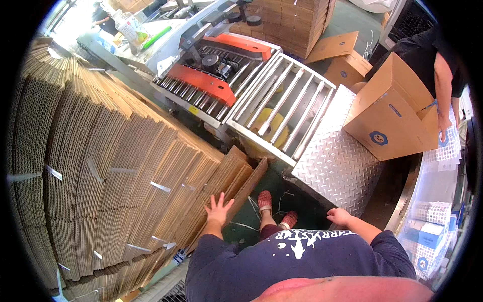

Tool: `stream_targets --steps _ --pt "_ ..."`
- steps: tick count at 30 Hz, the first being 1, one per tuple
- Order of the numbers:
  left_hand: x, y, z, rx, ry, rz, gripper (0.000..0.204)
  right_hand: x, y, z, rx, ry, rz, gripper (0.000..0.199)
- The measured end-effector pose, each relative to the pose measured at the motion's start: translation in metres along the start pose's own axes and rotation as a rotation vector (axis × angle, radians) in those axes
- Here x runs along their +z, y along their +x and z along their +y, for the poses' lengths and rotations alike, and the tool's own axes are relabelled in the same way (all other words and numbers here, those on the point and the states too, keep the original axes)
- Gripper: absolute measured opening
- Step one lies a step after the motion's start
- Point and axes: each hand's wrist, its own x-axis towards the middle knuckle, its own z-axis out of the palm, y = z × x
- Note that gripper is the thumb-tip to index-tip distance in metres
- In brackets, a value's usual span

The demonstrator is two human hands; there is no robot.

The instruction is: The person packs multiple small product boxes into larger shipping cartons at a stainless steel table, closes the carton flaps, and places the filled cartons onto a roller conveyor for sealing.

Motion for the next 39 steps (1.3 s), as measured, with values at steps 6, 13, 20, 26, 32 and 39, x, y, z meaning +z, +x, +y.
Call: stream_targets --steps 6,13,20,26,32,39 --pt "0.023 0.008 0.019 -0.083 0.169 0.322 0.055 -0.009 0.001 0.006 0.043 0.084 0.099 0.034" --pt "0.012 0.051 0.071 -0.371 -0.398 -0.138 0.029 0.015 -0.002 0.028 -0.049 0.068 0.009 0.034" --pt "-0.121 -0.059 0.051 0.095 0.165 -0.127 0.023 -0.027 -0.055 -0.008 -0.267 0.089 0.211 0.036" --pt "-0.321 -0.216 0.145 0.592 0.347 0.208 0.022 -0.148 -0.227 -0.152 -0.871 -0.409 0.983 0.071" --pt "-0.402 -0.286 0.252 1.084 0.512 0.538 0.013 -0.223 -0.354 -0.130 -0.656 -0.611 0.610 0.052" --pt "-0.463 -0.206 0.297 1.280 0.098 1.092 0.028 -0.200 -0.418 -0.113 -0.389 -0.293 0.554 0.046"
